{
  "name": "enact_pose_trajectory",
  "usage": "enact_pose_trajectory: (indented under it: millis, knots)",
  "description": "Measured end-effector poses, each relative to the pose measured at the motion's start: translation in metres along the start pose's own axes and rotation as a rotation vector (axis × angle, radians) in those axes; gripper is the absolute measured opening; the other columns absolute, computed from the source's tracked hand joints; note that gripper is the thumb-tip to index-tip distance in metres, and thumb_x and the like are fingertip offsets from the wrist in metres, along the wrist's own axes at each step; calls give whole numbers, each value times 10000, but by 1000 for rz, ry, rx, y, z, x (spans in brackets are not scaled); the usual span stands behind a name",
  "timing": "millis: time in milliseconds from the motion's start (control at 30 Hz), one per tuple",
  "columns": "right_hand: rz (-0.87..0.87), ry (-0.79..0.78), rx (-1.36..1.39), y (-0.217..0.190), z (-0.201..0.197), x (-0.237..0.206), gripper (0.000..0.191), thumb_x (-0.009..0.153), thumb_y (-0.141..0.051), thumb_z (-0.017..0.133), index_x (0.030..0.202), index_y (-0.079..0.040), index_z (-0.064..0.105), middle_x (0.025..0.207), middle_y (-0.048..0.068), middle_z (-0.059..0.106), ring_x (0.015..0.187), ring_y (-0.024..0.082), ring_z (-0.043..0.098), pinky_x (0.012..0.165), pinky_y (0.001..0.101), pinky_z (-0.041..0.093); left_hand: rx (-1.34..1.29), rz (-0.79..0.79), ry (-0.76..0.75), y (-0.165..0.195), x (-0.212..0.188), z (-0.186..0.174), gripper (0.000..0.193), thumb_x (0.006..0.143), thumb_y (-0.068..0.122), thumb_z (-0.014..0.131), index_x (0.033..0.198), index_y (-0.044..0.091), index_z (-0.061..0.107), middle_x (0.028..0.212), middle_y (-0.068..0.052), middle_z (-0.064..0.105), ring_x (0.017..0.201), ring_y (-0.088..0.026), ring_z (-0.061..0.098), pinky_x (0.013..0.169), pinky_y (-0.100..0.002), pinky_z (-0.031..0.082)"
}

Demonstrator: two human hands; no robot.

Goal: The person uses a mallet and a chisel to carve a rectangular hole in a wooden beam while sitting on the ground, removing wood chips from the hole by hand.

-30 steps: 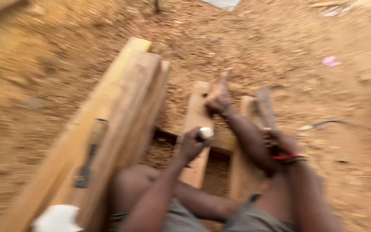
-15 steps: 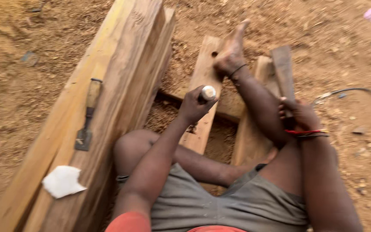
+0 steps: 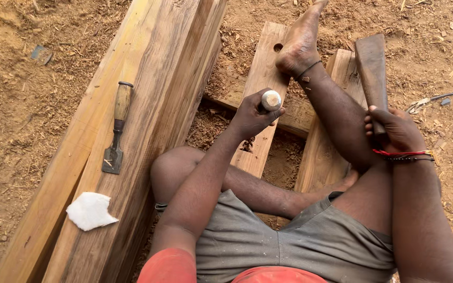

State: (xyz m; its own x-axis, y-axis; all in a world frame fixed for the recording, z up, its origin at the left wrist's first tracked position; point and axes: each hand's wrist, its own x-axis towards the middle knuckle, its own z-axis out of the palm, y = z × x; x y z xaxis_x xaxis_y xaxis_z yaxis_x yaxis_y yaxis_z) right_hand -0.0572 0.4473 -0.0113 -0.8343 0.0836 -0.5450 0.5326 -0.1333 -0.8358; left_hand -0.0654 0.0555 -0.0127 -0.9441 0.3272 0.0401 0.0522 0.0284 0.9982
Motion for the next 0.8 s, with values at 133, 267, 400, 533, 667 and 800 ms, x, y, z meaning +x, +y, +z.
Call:
enact_pose_trajectory:
  millis: [133, 267, 400, 533, 667, 800]
  knots:
    - [10, 6, -1, 0, 0, 1, 216, 1017, -222, 715, 1054, -30, 625, 880, 31, 666, 712, 102, 630, 629, 231, 534, 9, -75, 13, 2, -1, 2, 355, 925, 216, 776, 1193, 54, 609, 885, -28, 710, 776, -69, 701, 662, -261, 649]
    - [-1, 19, -18, -1, 0, 0, 215, 1023, -218, 715, 1056, -26, 624, 885, 28, 665, 716, 100, 630, 629, 233, 536, 15, -104, -8, 3, -3, 3, 370, 931, 214, 776, 1217, 46, 612, 895, -33, 711, 789, -66, 703, 663, -256, 659]
    - [3, 25, -26, -3, 2, -2, 222, 1026, -228, 716, 1049, -28, 624, 879, 26, 661, 710, 99, 624, 621, 235, 535, -3, -104, -8, 1, -3, 4, 381, 928, 212, 775, 1227, 41, 612, 921, -40, 714, 819, -65, 704, 675, -252, 670]
    - [1, 23, -13, -3, 4, -4, 209, 1023, -226, 712, 1052, -36, 630, 882, 23, 661, 713, 93, 625, 622, 229, 536, -6, -136, 8, 0, -1, 3, 452, 912, 203, 775, 1294, 52, 586, 946, -49, 717, 833, -77, 704, 686, -273, 626]
    - [11, 3, 3, -4, 4, -5, 223, 1031, -227, 711, 1049, -21, 630, 878, 31, 655, 712, 99, 624, 622, 226, 537, 35, -159, 3, -1, -1, 2, 500, 921, 228, 767, 1344, 66, 555, 957, -48, 726, 852, -81, 727, 690, -274, 628]
    - [-7, 17, -13, -4, 4, -5, 206, 1023, -221, 710, 1058, -35, 628, 883, 27, 659, 715, 98, 625, 620, 231, 537, 45, -154, 4, -5, -2, 0, 515, 926, 258, 775, 1345, 49, 560, 947, -63, 729, 825, -96, 734, 686, -281, 631]
